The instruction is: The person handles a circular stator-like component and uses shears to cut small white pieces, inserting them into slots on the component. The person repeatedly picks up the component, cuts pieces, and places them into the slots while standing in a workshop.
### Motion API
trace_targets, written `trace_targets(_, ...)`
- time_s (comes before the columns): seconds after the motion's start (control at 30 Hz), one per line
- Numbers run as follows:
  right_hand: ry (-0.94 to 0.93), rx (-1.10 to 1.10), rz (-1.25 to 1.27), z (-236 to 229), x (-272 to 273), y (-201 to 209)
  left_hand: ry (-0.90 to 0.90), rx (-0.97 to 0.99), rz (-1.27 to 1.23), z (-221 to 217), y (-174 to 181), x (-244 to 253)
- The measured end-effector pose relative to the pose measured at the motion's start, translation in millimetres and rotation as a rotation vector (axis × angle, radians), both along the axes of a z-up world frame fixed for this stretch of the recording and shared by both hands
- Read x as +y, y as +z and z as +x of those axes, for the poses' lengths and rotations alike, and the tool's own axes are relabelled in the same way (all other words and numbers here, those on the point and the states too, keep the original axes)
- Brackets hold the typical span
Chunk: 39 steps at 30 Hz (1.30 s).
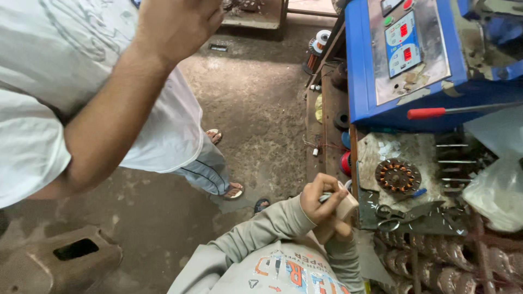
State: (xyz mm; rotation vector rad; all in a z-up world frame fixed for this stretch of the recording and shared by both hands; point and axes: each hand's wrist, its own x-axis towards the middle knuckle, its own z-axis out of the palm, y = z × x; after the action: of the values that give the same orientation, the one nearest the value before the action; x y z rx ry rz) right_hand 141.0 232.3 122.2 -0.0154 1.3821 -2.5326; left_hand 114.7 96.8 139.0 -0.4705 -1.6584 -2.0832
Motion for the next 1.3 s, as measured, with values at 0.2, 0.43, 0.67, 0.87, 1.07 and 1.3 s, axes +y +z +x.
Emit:
trace_targets(0.2,-0.151,-0.013,0.080,-24.2,19.8,38.9,0.193,-0.014,-0.261,-20.1,0.8,14.3)
trace_targets(0.43,-0.187,0.052,-0.077,-71.1,74.4,38.6,-0.009,-0.092,-0.253,-54.9,-25.5,80.6)
trace_targets(0.67,-0.194,0.473,0.538,-113.1,119.9,28.0,-0.327,-0.787,0.109,-82.7,-49.8,133.7)
trace_targets(0.87,-0.274,0.907,0.900,-127.1,120.0,25.7,-0.565,-0.949,0.892,-94.8,-49.5,141.7)
trace_targets(1.07,-0.183,1.230,1.004,-132.3,108.6,40.2,-0.322,-0.758,0.728,-109.9,-78.3,144.3)
trace_targets(1.3,-0.037,0.791,0.872,-135.6,130.2,44.2,0.163,-0.669,-0.008,-108.3,-68.8,96.7)
